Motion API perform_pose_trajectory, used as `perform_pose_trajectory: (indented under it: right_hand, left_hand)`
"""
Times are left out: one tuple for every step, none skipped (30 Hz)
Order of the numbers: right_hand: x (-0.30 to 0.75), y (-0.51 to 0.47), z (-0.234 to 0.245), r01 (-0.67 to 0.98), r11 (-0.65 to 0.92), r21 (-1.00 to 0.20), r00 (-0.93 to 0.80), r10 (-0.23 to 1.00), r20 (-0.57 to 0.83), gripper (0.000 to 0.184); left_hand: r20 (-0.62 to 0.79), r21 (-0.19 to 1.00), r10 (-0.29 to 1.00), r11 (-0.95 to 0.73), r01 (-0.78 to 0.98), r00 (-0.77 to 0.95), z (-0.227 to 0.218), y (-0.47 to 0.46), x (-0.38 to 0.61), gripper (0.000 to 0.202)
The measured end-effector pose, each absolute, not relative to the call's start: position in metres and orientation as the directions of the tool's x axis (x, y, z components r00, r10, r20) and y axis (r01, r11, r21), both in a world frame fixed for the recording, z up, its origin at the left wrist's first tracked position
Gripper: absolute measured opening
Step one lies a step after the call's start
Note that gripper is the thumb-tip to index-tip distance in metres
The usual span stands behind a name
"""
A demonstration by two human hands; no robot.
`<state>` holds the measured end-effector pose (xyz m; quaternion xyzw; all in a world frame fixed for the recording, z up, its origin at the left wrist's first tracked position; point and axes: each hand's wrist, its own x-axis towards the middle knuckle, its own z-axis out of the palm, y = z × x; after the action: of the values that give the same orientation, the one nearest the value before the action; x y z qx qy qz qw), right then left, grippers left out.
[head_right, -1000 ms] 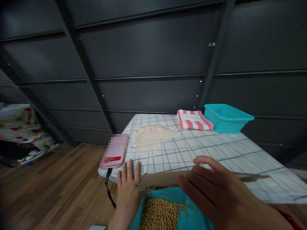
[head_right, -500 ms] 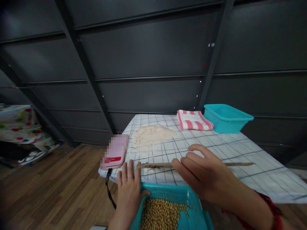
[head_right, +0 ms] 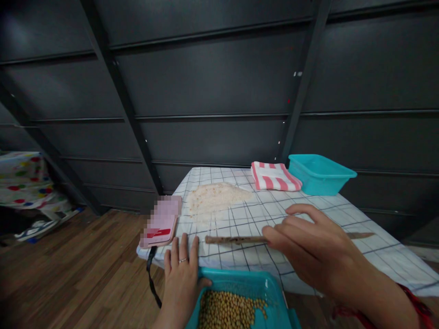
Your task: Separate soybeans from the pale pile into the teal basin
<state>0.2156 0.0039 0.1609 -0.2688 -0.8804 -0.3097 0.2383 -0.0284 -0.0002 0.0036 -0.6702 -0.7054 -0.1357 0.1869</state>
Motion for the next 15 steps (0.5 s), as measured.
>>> perform_pose_trajectory:
  right_hand:
    - [0.212,0.013,0.165,0.61,0.662,0.435,-0.751,0.309,0.583,0.024]
    - [0.207,0.022,0.168,0.6,0.64,0.479,-0.759,0.267,0.594,0.018]
    - [0.203,0.032,0.17,0.59,0.628,0.507,-0.757,0.214,0.617,0.016]
    - [0.197,0.042,0.172,0.585,0.628,0.514,-0.755,0.189,0.629,0.014]
    - [0.192,0.05,0.172,0.588,0.618,0.522,-0.748,0.17,0.641,0.014]
    - [0.187,0.057,0.172,0.587,0.615,0.526,-0.744,0.154,0.65,0.014]
    - [0.181,0.062,0.172,0.583,0.618,0.528,-0.746,0.149,0.649,0.015]
    - [0.176,0.064,0.171,0.574,0.627,0.527,-0.75,0.144,0.645,0.016]
    - [0.172,0.064,0.17,0.562,0.641,0.523,-0.757,0.143,0.638,0.017]
    - [0.168,0.061,0.169,0.548,0.658,0.516,-0.765,0.143,0.628,0.018]
    - [0.166,0.057,0.168,0.532,0.677,0.509,-0.773,0.142,0.618,0.019]
    - [0.164,0.05,0.167,0.519,0.693,0.501,-0.781,0.146,0.607,0.02]
    - [0.163,0.043,0.166,0.506,0.706,0.495,-0.79,0.149,0.595,0.022]
    - [0.163,0.036,0.164,0.495,0.717,0.491,-0.801,0.159,0.577,0.024]
    - [0.163,0.03,0.163,0.493,0.72,0.488,-0.812,0.179,0.556,0.026]
  left_hand:
    - [0.445,-0.064,0.895,0.067,0.996,-0.032,0.006,0.0,-0.028,0.081]
    - [0.441,-0.069,0.897,0.067,0.995,-0.029,0.007,-0.001,-0.028,0.08]
    - [0.437,-0.075,0.899,0.063,0.995,-0.024,0.008,-0.001,-0.028,0.08]
    - [0.436,-0.081,0.899,0.064,0.995,-0.022,0.009,-0.001,-0.028,0.08]
    - [0.44,-0.085,0.898,0.068,0.994,-0.024,0.008,-0.001,-0.028,0.08]
    - [0.441,-0.09,0.897,0.068,0.994,-0.021,0.007,-0.001,-0.028,0.081]
    - [0.45,-0.086,0.892,0.088,0.992,-0.04,0.005,0.0,-0.027,0.082]
    - [0.456,-0.082,0.889,0.094,0.992,-0.046,0.002,0.0,-0.027,0.084]
    - [0.458,-0.076,0.887,0.102,0.992,-0.056,0.0,0.001,-0.027,0.086]
    - [0.456,-0.076,0.888,0.101,0.992,-0.056,-0.003,0.002,-0.027,0.088]
    - [0.455,-0.075,0.889,0.103,0.992,-0.058,-0.005,0.003,-0.027,0.088]
    - [0.454,-0.073,0.889,0.103,0.992,-0.059,-0.007,0.003,-0.027,0.089]
    - [0.452,-0.069,0.89,0.103,0.992,-0.061,-0.008,0.004,-0.027,0.089]
    - [0.449,-0.063,0.891,0.104,0.993,-0.065,-0.008,0.004,-0.026,0.09]
    - [0.446,-0.056,0.892,0.103,0.993,-0.067,-0.008,0.004,-0.026,0.09]
